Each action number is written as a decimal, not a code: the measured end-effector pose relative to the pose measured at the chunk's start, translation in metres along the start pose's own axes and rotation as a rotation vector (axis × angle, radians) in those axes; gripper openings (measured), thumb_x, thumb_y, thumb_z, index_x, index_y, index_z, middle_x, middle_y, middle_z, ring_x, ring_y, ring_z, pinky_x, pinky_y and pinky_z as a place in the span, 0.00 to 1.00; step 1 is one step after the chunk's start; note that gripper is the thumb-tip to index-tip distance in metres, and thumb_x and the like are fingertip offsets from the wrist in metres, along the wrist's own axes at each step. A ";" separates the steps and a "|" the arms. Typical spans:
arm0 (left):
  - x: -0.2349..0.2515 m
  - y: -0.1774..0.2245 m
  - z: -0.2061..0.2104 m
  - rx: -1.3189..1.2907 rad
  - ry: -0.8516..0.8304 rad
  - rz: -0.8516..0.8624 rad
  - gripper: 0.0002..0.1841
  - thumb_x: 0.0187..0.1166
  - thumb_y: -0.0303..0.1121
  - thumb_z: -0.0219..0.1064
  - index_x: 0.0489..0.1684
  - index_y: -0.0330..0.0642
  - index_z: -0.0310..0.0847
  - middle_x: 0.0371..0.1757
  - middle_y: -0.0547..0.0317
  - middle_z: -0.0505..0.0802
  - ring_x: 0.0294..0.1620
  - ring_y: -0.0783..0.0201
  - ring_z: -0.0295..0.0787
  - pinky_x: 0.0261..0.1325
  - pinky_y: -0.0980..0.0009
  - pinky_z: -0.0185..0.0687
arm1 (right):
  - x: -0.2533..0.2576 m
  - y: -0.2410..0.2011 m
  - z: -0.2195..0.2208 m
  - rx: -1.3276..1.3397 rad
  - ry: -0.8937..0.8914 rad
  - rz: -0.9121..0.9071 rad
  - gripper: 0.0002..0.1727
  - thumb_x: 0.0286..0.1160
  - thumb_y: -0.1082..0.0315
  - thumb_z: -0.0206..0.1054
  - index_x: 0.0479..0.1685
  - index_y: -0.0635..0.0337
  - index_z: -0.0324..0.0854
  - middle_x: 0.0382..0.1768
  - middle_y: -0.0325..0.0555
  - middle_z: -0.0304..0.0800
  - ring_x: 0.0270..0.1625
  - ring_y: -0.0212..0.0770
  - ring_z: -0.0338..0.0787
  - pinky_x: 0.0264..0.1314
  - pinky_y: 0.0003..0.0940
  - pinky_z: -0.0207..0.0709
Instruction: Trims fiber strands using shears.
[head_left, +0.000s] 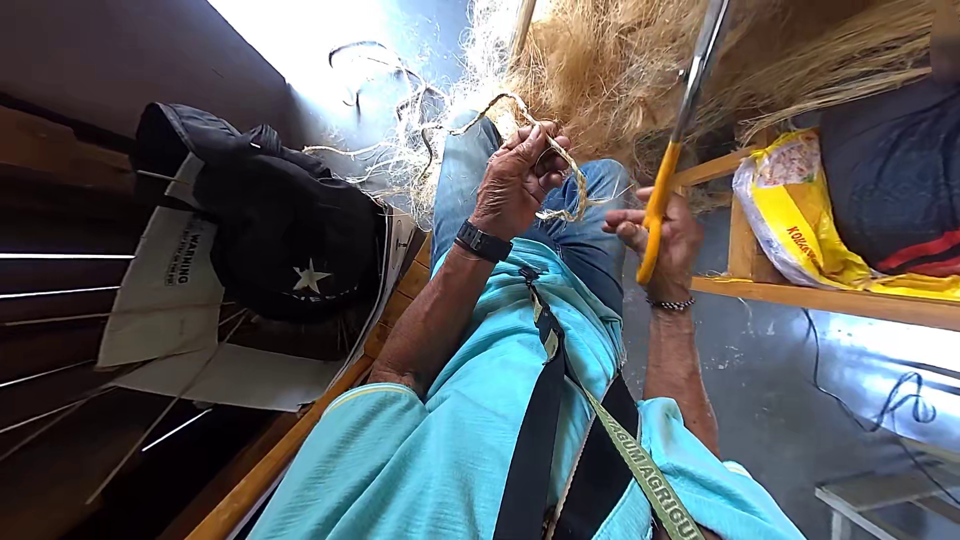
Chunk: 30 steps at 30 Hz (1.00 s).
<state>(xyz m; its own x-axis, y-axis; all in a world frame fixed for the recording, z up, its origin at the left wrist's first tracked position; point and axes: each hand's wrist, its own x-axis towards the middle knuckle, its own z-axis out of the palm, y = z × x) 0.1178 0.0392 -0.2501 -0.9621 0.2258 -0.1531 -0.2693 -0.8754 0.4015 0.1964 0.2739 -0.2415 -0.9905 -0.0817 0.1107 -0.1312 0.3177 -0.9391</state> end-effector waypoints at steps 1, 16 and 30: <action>0.001 0.001 0.000 -0.002 0.009 -0.006 0.12 0.92 0.29 0.49 0.46 0.43 0.81 0.42 0.52 0.94 0.35 0.67 0.93 0.36 0.76 0.89 | -0.007 0.000 -0.008 -0.047 0.001 0.007 0.37 0.73 0.48 0.75 0.75 0.61 0.70 0.49 0.43 0.97 0.48 0.42 0.98 0.51 0.41 0.94; 0.008 0.014 0.000 -0.004 -0.077 0.110 0.13 0.93 0.32 0.46 0.57 0.43 0.77 0.48 0.53 0.94 0.43 0.61 0.93 0.49 0.65 0.91 | -0.085 -0.018 -0.034 0.138 -0.570 0.321 0.60 0.55 0.21 0.70 0.75 0.69 0.72 0.45 0.38 0.94 0.46 0.33 0.92 0.52 0.29 0.87; 0.008 0.014 0.000 -0.003 -0.083 0.114 0.13 0.93 0.31 0.46 0.57 0.43 0.77 0.48 0.53 0.94 0.49 0.58 0.93 0.54 0.58 0.91 | -0.078 -0.015 -0.033 0.174 -0.508 0.302 0.60 0.60 0.22 0.68 0.77 0.71 0.69 0.43 0.43 0.96 0.45 0.38 0.94 0.54 0.36 0.88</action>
<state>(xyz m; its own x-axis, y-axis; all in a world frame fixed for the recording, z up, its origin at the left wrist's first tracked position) 0.1067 0.0291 -0.2457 -0.9867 0.1596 -0.0317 -0.1585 -0.8987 0.4090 0.2740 0.3064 -0.2254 -0.8337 -0.4653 -0.2974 0.2036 0.2418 -0.9487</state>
